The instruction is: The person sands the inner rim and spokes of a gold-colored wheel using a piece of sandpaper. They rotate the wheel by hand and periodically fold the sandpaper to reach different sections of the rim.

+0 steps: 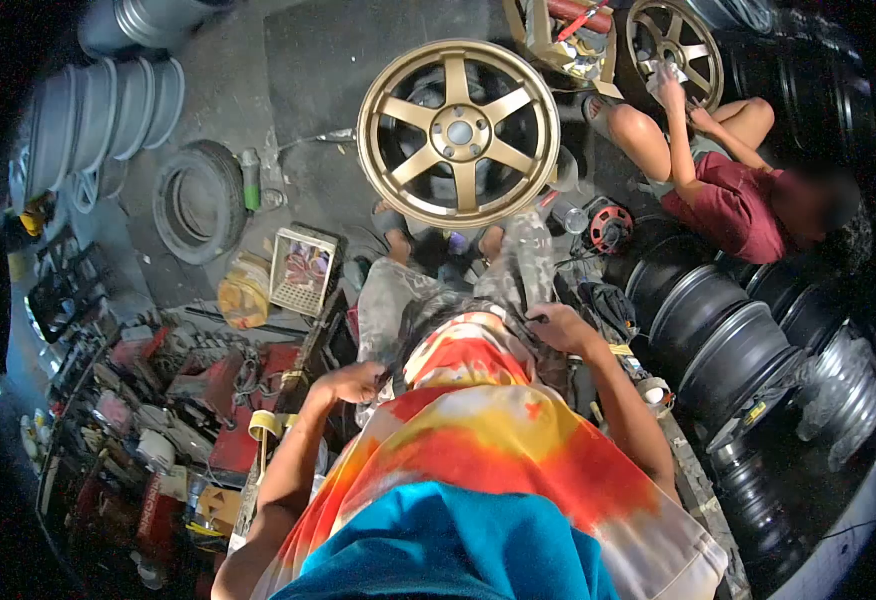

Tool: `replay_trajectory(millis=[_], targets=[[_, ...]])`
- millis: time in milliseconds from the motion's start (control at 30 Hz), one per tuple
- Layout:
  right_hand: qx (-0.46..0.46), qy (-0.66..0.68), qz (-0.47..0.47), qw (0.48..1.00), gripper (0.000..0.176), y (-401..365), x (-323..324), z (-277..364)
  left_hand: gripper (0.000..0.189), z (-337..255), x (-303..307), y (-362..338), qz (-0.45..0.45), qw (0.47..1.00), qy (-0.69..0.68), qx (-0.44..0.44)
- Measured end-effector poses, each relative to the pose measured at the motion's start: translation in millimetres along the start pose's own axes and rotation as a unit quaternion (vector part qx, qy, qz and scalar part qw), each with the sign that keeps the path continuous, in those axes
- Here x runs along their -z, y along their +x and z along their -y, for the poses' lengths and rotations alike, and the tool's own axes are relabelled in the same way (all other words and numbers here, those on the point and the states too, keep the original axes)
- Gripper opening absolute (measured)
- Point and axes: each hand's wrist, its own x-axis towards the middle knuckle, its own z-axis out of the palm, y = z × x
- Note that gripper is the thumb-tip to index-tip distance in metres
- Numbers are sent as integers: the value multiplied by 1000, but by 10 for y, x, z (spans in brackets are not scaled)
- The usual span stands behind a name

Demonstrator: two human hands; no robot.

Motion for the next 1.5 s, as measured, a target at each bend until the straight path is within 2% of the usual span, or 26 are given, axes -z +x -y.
replay_trajectory(millis=[33, 67, 100, 133, 200, 233, 267, 367, 400, 467, 533, 567, 633, 700, 767, 800, 833, 867, 900, 1000, 1100, 1300, 1400, 1433, 1467, 1500], targets=[[-15, -44, -26, 999, 30, -151, 49, 30, 37, -311, 6, 117, -2, 997, 64, -32], [-29, -87, -50, 995, 26, -291, 78, 16, 39, -573, -9, 222, -1, 997, 79, 24], [3, -69, -26, 997, 26, 658, -405, 325, 39, -77, 515, -253, -78, 996, 0, 53], [27, -31, -29, 999, 26, 853, -403, 237, 41, 82, 573, -45, -168, 984, -61, -18], [17, 0, -19, 1000, 25, 1104, -483, 49, 44, -343, 991, 113, -193, 962, -178, 75], [1, -13, -13, 1000, 24, 1370, -517, -11, 42, -503, 1205, 121, -241, 942, -226, 55], [-5, -13, -5, 1000, 24, 1596, -565, -127, 41, -416, 1333, 260, -260, 927, -268, -37], [25, -49, -20, 998, 28, 2299, -803, -544, 34, -460, 1566, 577, -210, 941, -249, -96], [-13, -103, 34, 994, 33, 2527, -924, -671, 33, -498, 1646, 664, -178, 961, -200, -66], [-43, -153, 95, 983, 37, 3016, -1239, -987, 37, -326, 1740, 961, -231, 972, -23, -28], [-12, -278, 62, 958, 39, 3414, -1693, -1374, 32, -146, 1885, 1251, -354, 912, 184, -94], [-13, -272, 72, 960, 39, 3585, -1853, -1535, 28, -52, 1968, 1379, -354, 920, 151, -74], [-40, -350, 224, 909, 48, 4006, -2081, -1717, 26, 22, 2269, 1608, -402, 893, 131, -152], [-6, -381, 211, 900, 47, 4244, -2545, -1890, 25, -23, 2573, 1708, -412, 884, 166, -141], [150, -352, 183, 906, 40, 4439, -2970, -2190, 28, -17, 2865, 1874, -469, 837, 199, -200], [274, -385, 15, 881, 31, 4431, -3201, -2333, 28, -3, 2939, 1956, -498, 808, 207, -237], [330, -381, -44, 862, 31, 4478, -3311, -2426, 28, -30, 3037, 2053, -525, 775, 216, -279], [361, -374, -60, 852, 30, 4559, -3362, -2486, 19, -155, 3108, 2081, -472, 835, 129, -250], [358, -374, -38, 855, 30, 4626, -3405, -2533, 20, -86, 3135, 2191, -504, 771, 179, -346], [343, -379, 12, 860, 29, 4953, -3360, -2726, 22, 122, 3076, 2325, -481, 780, 234, -325], [316, -393, 27, 863, 28, 5339, -3137, -2998, 24, 127, 2933, 2230, -381, 821, 202, -375], [281, -417, 39, 863, 26, 5894, -2534, -3485, 22, 179, 2837, 2043, -377, 844, 254, -286], [317, -392, 35, 863, 25, 6215, -2395, -3633, 29, 267, 2621, 2097, -407, 810, 333, -260], [294, -420, 48, 857, 24, 6209, -2347, -3470, 35, 287, 2553, 2162, -413, 793, 369, -254], [169, -469, 65, 864, 19, 6004, -2292, -2886, 46, 369, 2497, 2226, -414, 788, 382, -250], [164, -530, 101, 826, 19, 5852, -2164, -2401, 55, 393, 2437, 2254, -412, 755, 452, -237]])
